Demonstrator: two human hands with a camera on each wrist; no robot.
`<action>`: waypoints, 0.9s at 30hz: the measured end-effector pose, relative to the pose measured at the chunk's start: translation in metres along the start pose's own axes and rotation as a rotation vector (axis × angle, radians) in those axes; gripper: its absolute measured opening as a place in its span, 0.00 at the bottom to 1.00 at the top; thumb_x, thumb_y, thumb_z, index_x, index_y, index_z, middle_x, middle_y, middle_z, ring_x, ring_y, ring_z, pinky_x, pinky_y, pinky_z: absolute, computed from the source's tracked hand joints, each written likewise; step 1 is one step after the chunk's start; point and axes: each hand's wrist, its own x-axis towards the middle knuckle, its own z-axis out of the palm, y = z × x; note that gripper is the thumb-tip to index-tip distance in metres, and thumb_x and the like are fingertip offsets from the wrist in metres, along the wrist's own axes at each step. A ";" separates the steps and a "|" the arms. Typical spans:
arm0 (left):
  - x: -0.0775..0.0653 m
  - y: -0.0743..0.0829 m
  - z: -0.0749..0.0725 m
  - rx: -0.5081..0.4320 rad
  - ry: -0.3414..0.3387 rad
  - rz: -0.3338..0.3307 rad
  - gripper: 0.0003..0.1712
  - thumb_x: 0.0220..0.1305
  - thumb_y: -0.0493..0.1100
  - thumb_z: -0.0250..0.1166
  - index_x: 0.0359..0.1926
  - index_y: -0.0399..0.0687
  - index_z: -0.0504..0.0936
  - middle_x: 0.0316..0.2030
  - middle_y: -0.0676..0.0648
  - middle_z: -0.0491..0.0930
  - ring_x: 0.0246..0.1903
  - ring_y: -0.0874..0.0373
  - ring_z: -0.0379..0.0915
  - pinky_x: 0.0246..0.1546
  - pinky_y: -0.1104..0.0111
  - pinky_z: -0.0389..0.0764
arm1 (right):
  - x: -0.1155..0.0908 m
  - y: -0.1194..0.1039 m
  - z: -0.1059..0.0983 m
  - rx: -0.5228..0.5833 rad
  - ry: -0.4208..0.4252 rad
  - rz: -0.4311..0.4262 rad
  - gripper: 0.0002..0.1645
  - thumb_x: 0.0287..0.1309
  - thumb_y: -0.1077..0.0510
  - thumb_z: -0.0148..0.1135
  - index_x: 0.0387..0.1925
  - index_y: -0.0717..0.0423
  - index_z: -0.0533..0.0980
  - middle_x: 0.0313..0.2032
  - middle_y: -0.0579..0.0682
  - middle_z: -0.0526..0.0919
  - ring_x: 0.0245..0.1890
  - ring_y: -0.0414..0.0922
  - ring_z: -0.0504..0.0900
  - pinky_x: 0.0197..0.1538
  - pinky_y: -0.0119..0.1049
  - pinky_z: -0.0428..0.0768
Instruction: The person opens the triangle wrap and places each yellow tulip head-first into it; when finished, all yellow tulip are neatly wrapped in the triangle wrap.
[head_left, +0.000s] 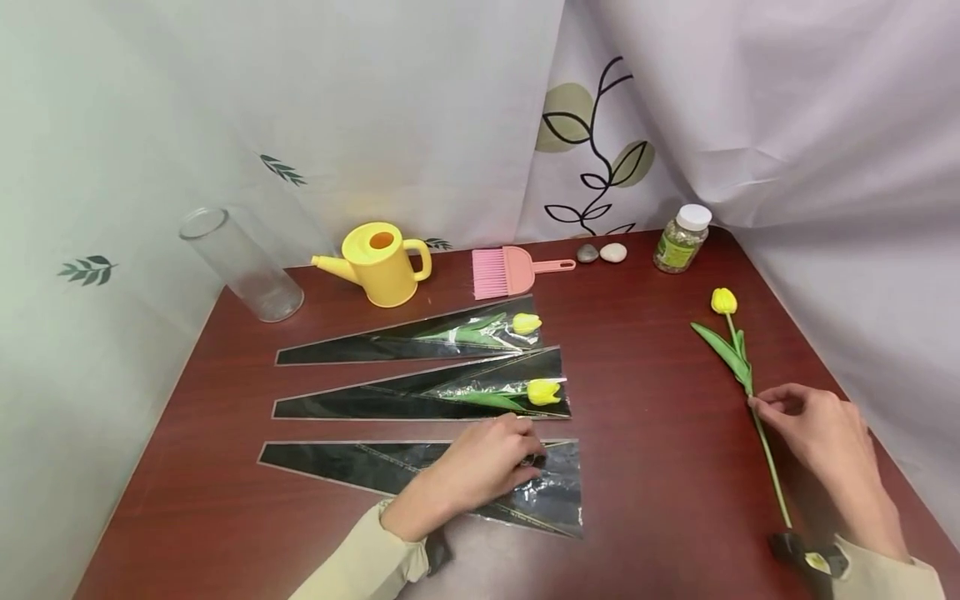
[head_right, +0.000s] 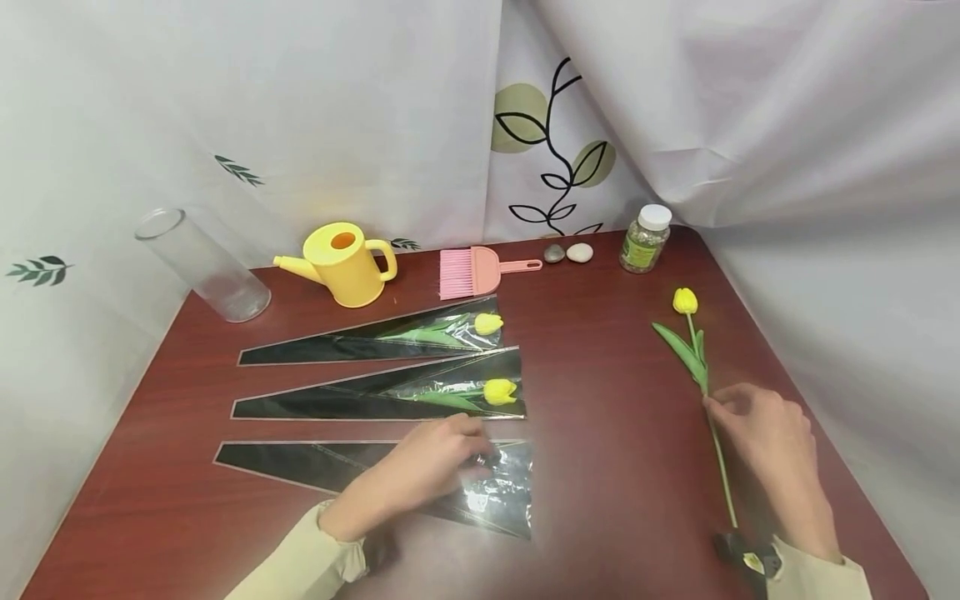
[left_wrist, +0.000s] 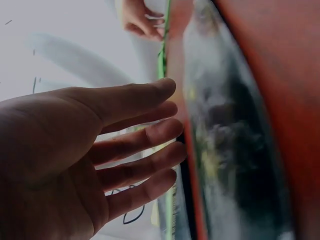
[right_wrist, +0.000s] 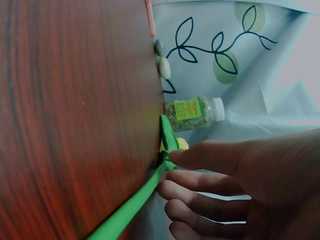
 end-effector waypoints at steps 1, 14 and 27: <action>-0.001 0.001 0.002 -0.002 0.000 0.001 0.09 0.59 0.51 0.72 0.40 0.57 0.88 0.34 0.58 0.77 0.35 0.64 0.74 0.33 0.71 0.77 | 0.000 0.000 0.000 0.001 -0.001 0.001 0.17 0.57 0.45 0.68 0.36 0.54 0.84 0.23 0.46 0.83 0.29 0.54 0.77 0.25 0.40 0.66; -0.001 0.005 0.017 0.004 0.064 -0.005 0.02 0.57 0.48 0.73 0.30 0.60 0.88 0.31 0.61 0.77 0.33 0.67 0.71 0.29 0.77 0.73 | 0.004 -0.004 0.002 -0.007 -0.032 0.031 0.19 0.56 0.43 0.68 0.32 0.56 0.84 0.29 0.52 0.85 0.36 0.62 0.77 0.31 0.49 0.67; -0.003 0.010 0.012 0.083 0.037 0.001 0.17 0.47 0.62 0.75 0.35 0.60 0.87 0.32 0.60 0.76 0.32 0.66 0.70 0.26 0.76 0.72 | 0.007 -0.006 -0.001 -0.012 -0.056 0.056 0.20 0.57 0.43 0.68 0.32 0.58 0.83 0.29 0.54 0.85 0.37 0.64 0.76 0.34 0.53 0.65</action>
